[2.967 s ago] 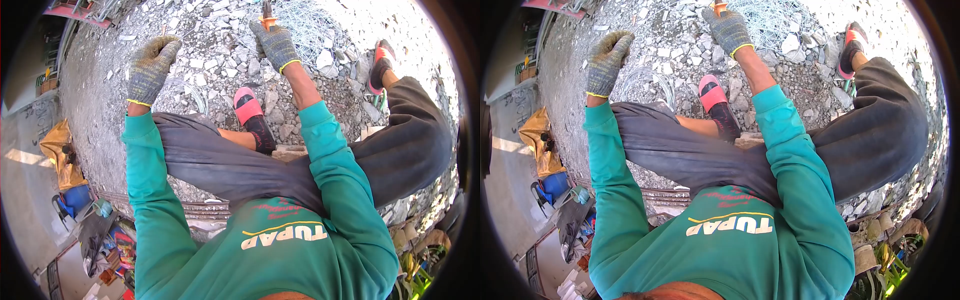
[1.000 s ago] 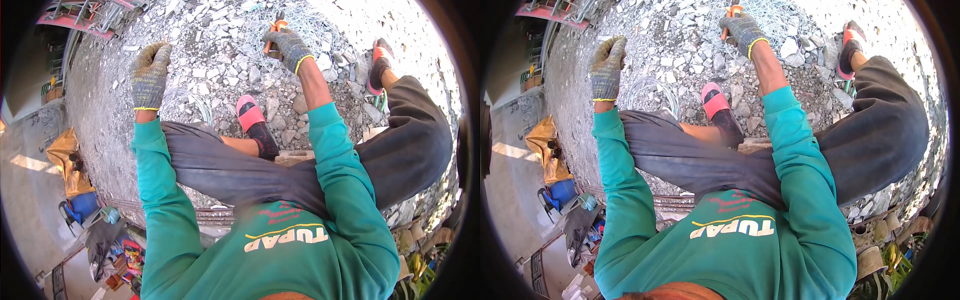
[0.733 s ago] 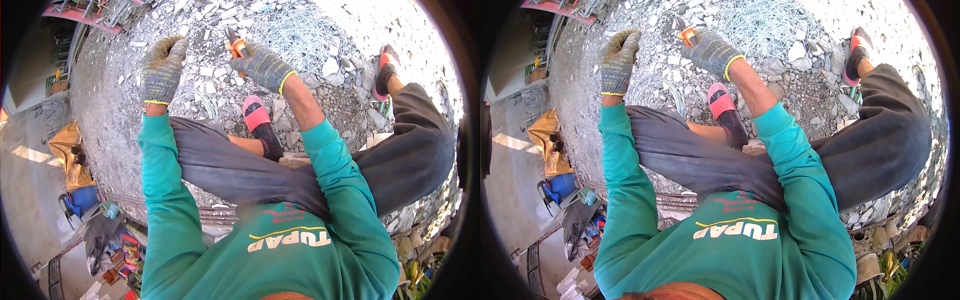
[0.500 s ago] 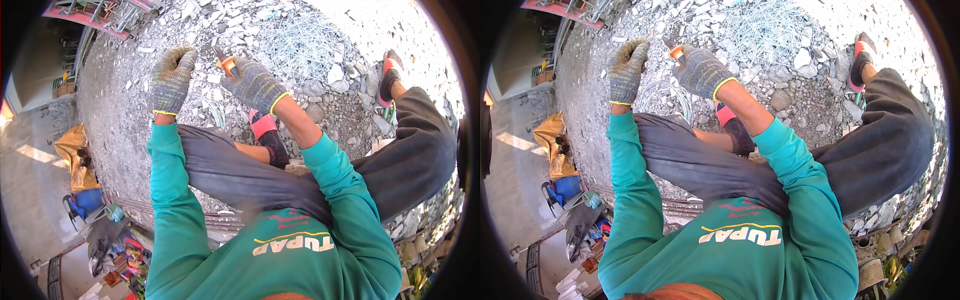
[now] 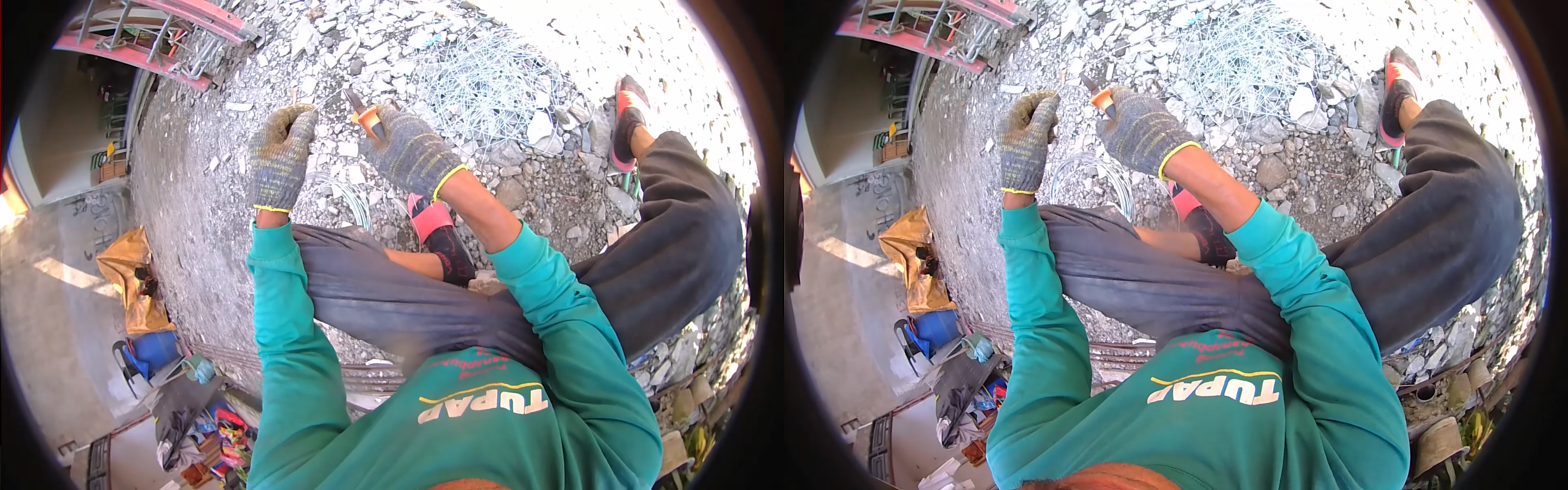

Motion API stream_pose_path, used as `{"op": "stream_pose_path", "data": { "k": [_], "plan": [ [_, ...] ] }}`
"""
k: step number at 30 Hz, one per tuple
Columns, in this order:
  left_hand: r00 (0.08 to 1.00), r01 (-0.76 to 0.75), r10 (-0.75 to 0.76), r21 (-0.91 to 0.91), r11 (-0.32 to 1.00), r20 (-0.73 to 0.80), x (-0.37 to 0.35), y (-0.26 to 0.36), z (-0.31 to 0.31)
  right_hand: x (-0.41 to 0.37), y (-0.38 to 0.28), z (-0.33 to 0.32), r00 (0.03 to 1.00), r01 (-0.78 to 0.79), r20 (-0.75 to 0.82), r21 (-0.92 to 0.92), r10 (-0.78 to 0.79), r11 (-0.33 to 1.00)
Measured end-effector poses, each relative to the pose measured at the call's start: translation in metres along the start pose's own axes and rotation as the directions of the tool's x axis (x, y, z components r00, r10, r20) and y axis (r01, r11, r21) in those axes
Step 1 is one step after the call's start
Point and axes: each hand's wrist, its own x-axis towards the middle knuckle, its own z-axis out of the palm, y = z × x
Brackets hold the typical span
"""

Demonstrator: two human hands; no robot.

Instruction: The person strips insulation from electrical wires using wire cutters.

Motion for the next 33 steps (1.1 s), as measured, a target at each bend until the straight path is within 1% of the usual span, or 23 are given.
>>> {"op": "stream_pose_path", "data": {
  "k": [3, 8, 10, 12, 15, 16, 18, 19, 20, 21, 22, 23, 26, 28, 30, 32, 33],
  "plan": [
    [1.0, -0.001, 0.001, 0.018, 1.0, 0.01, 0.0, 0.0, 0.0, 0.0, -0.004, -0.001, 1.0, -0.01, 0.007, 0.001, 0.01, 1.0],
    [1.0, 0.01, -0.01, 0.031, 0.999, -0.006, 0.001, 0.001, 0.001, 0.005, 0.009, 0.004, 0.998, -0.015, -0.062, 0.025, 0.016, 1.0],
    [1.0, -0.004, 0.004, 0.008, 1.0, 0.016, 0.0, 0.005, 0.0, 0.001, 0.001, -0.003, 0.996, -0.039, -0.076, 0.043, 0.042, 0.998],
    [0.999, 0.047, -0.047, -0.003, 0.999, -0.001, 0.0, 0.005, 0.0, 0.0, 0.0, -0.007, 0.993, -0.063, -0.099, 0.064, 0.069, 0.996],
    [0.999, 0.045, -0.045, 0.001, 0.999, -0.004, 0.0, 0.006, 0.0, 0.002, 0.002, -0.005, 0.999, -0.039, -0.035, 0.049, 0.04, 0.998],
    [0.998, 0.057, -0.057, -0.005, 0.998, -0.007, -0.001, 0.007, 0.001, 0.001, 0.002, -0.005, 0.998, -0.04, -0.05, 0.052, 0.042, 0.998],
    [1.0, 0.028, -0.028, 0.007, 1.0, -0.008, -0.002, 0.007, 0.003, 0.001, 0.005, 0.0, 0.996, 0.019, -0.094, 0.085, -0.011, 0.996],
    [0.999, 0.032, -0.032, 0.004, 0.999, -0.019, -0.002, 0.007, 0.003, 0.002, 0.007, 0.001, 0.998, -0.006, -0.065, 0.079, 0.012, 0.997],
    [0.999, 0.036, -0.036, 0.001, 0.999, -0.031, -0.002, 0.008, 0.003, 0.004, 0.008, 0.001, 0.997, -0.007, -0.076, 0.08, 0.014, 0.997],
    [0.998, 0.034, -0.034, -0.008, 0.999, -0.043, -0.002, 0.009, 0.004, 0.004, 0.006, 0.0, 0.998, -0.02, -0.055, 0.074, 0.024, 0.997],
    [0.999, 0.03, -0.03, -0.006, 1.0, -0.039, -0.002, 0.009, 0.004, 0.004, 0.005, -0.001, 0.999, -0.031, -0.03, 0.067, 0.033, 0.997],
    [0.999, 0.028, -0.028, -0.01, 1.0, -0.033, -0.002, 0.008, 0.003, 0.004, 0.004, -0.004, 0.997, -0.078, 0.026, 0.067, 0.076, 0.995],
    [0.999, 0.016, -0.016, 0.016, 1.0, -0.037, -0.003, 0.011, 0.002, 0.004, 0.007, 0.002, 0.998, -0.052, -0.019, 0.075, 0.053, 0.996],
    [1.0, 0.012, -0.012, -0.013, 1.0, 0.004, -0.003, 0.012, 0.002, 0.002, 0.003, -0.002, 0.999, -0.044, -0.02, 0.059, 0.045, 0.997],
    [1.0, 0.004, -0.004, -0.019, 1.0, -0.02, -0.003, 0.01, 0.003, 0.001, 0.001, -0.003, 0.999, -0.037, -0.021, 0.04, 0.038, 0.999],
    [1.0, 0.017, -0.017, -0.049, 0.999, 0.005, -0.003, 0.008, 0.002, 0.002, 0.0, -0.004, 0.999, -0.05, -0.016, 0.052, 0.051, 0.997],
    [1.0, 0.007, -0.007, -0.004, 1.0, 0.014, -0.002, 0.01, 0.001, 0.0, -0.005, -0.008, 0.997, -0.064, -0.029, 0.06, 0.066, 0.996]
  ]
}}
